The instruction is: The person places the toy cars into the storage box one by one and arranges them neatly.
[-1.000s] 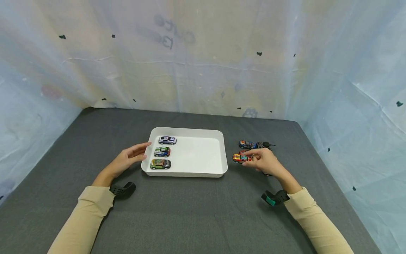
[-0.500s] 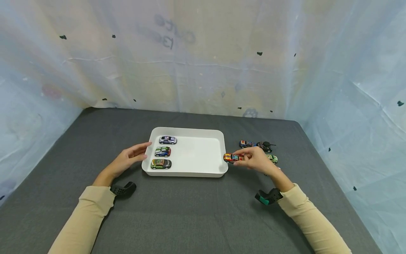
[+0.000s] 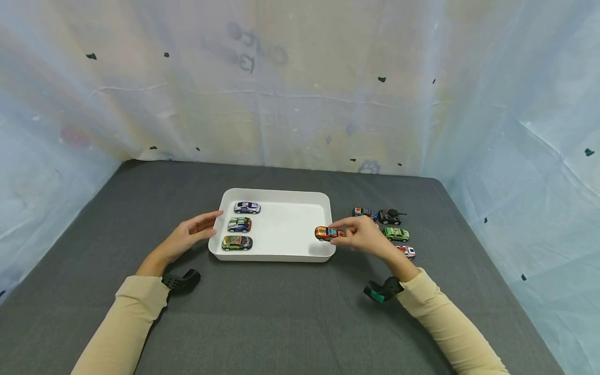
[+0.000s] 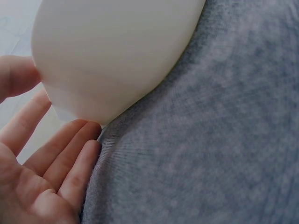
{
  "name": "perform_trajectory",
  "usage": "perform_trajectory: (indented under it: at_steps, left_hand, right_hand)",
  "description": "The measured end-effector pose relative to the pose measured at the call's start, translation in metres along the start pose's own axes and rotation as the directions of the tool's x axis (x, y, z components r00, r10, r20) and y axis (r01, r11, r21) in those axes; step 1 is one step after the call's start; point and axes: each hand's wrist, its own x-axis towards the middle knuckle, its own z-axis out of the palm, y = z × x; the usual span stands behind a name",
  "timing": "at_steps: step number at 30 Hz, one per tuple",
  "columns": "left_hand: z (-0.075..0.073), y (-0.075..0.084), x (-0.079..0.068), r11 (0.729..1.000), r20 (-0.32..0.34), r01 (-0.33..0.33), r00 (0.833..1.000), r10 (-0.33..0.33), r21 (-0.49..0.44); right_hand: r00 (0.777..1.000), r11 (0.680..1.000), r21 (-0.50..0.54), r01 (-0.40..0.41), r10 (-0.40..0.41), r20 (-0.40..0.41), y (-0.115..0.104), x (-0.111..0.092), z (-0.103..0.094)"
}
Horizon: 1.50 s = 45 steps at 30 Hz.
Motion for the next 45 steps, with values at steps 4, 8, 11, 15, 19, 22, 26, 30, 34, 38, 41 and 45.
perform_trajectory:
  at_steps: [4, 8, 11, 15, 19, 22, 26, 30, 34, 38, 41, 45]
  left_hand:
    - [0.000, -0.001, 0.000, 1.000, 0.001, -0.003, 1.000, 0.003, -0.008]
    - [0.000, -0.001, 0.000, 1.000, 0.005, -0.002, 1.000, 0.002, -0.013]
    - [0.000, -0.001, 0.000, 1.000, 0.007, -0.003, 1.000, 0.003, -0.018]
    - [0.000, 0.000, 0.001, 1.000, 0.005, -0.002, 1.000, 0.002, -0.019]
    - [0.001, 0.001, 0.001, 1.000, 0.002, 0.003, 1.000, -0.003, -0.013]
    - [0.001, 0.001, 0.000, 1.000, 0.002, 0.006, 1.000, -0.006, -0.010]
    - [0.001, 0.000, 0.000, 1.000, 0.007, 0.004, 1.000, -0.004, -0.009]
    - [0.000, 0.000, 0.000, 1.000, 0.008, -0.006, 1.000, 0.006, -0.011]
    - [0.000, 0.000, 0.000, 1.000, 0.006, -0.011, 1.000, 0.011, -0.011]
    - [0.000, 0.000, 0.000, 1.000, 0.001, 0.001, 1.000, -0.001, -0.006]
    - [0.000, 0.001, -0.001, 1.000, 0.002, 0.009, 1.000, -0.009, -0.006]
    - [0.000, 0.001, 0.000, 1.000, 0.004, 0.015, 1.000, -0.015, -0.012]
  right_hand:
    - [1.000, 1.000, -0.004, 0.015, -0.015, 0.007, -0.004, 0.004, 0.006]
    - [0.999, 0.999, -0.008, 0.039, -0.039, 0.015, -0.008, 0.009, 0.013]
    - [0.998, 0.998, 0.008, 0.059, -0.060, 0.029, -0.012, 0.012, 0.018]
    - [0.996, 0.997, 0.022, 0.073, -0.074, 0.044, -0.015, 0.017, 0.024]
    - [0.995, 0.996, 0.010, 0.091, -0.091, 0.043, -0.015, 0.024, 0.032]
    - [0.994, 0.995, 0.011, 0.099, -0.100, 0.047, -0.017, 0.027, 0.037]
    - [0.994, 0.995, 0.010, 0.095, -0.096, 0.060, -0.018, 0.032, 0.045]
    - [0.992, 0.994, 0.006, 0.105, -0.105, 0.066, -0.018, 0.037, 0.053]
    - [0.991, 0.994, 0.010, 0.107, -0.108, 0.076, -0.019, 0.042, 0.061]
    - [0.992, 0.995, -0.004, 0.101, -0.100, 0.077, -0.020, 0.049, 0.071]
    - [0.992, 0.995, -0.007, 0.098, -0.097, 0.076, -0.021, 0.054, 0.077]
    - [0.991, 0.995, -0.011, 0.096, -0.094, 0.094, -0.024, 0.059, 0.083]
